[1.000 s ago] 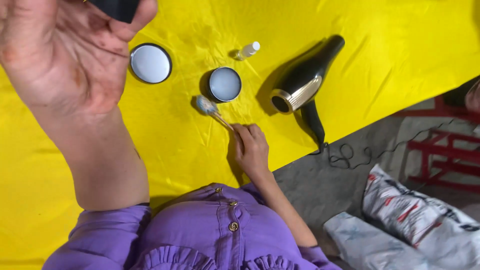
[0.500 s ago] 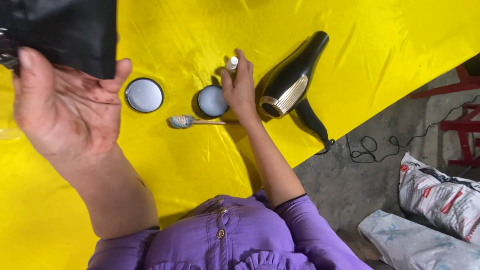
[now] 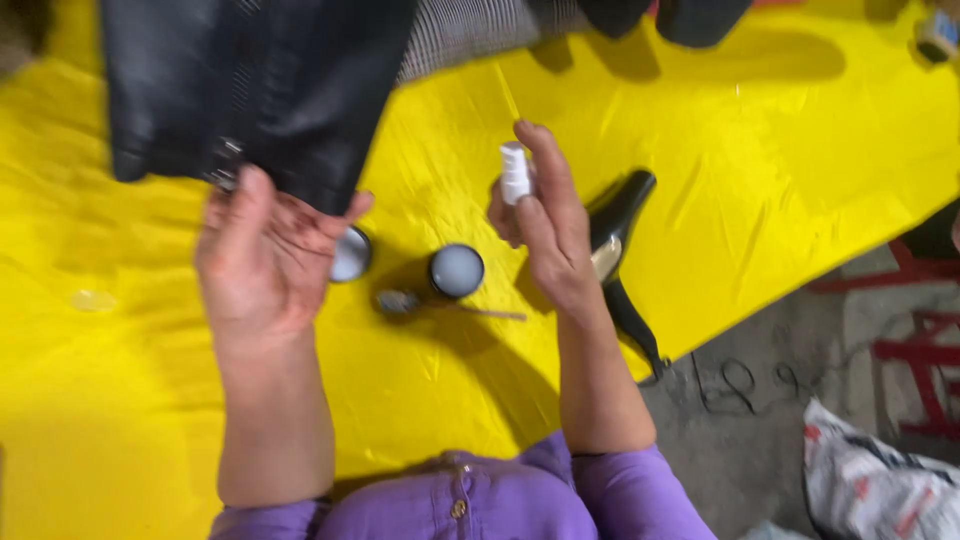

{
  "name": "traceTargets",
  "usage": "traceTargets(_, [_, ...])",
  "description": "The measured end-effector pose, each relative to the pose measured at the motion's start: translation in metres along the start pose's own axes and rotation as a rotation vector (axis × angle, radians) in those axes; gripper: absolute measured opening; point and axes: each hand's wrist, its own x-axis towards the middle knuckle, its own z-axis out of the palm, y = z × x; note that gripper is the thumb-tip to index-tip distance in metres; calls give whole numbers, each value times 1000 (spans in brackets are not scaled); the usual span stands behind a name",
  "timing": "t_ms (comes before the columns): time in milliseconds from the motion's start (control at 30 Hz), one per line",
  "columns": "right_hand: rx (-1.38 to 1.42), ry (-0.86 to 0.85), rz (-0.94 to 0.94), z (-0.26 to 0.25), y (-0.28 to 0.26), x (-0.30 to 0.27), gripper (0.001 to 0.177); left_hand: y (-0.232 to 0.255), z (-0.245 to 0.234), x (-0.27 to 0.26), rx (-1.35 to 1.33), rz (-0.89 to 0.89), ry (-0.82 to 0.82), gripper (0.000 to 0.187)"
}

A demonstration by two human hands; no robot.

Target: The person cleans the sleeve of a black leather jacket using a brush and a spray bottle. They repeatedly apply liquid from the bottle and scrub the sleeve surface with the brush, focusing on the cuff and zipper areas.

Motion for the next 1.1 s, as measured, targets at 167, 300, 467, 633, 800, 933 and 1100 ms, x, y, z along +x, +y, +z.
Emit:
traceTargets(167, [-333,43,-305,1,-33,60,47,-2,16,5,-108,62,-64,16])
traceTargets(300, [-545,67,-298,14,-61,93,43,-9,-3,10,-169,16,-95,22])
traceTargets(467, [-890,30,-178,26,-75,118,44,-11,5,5,-131,-82,48,7])
traceTargets(633, [-960,29,-184,26,-81,126,40,-6,16,2,-176,-75,2,12])
traceTargets(800, [-956,41,-194,20,-88,133,47,-4,12,4,-217,-76,-17,16])
traceTargets(933, [-1049,10,-274,15,-93,143,47,-4,12,2,-213,-74,-28,15])
traceTargets(1100, [-1112,11,-304,6,-101,155,51,-4,14,2,-198,-82,-7,18])
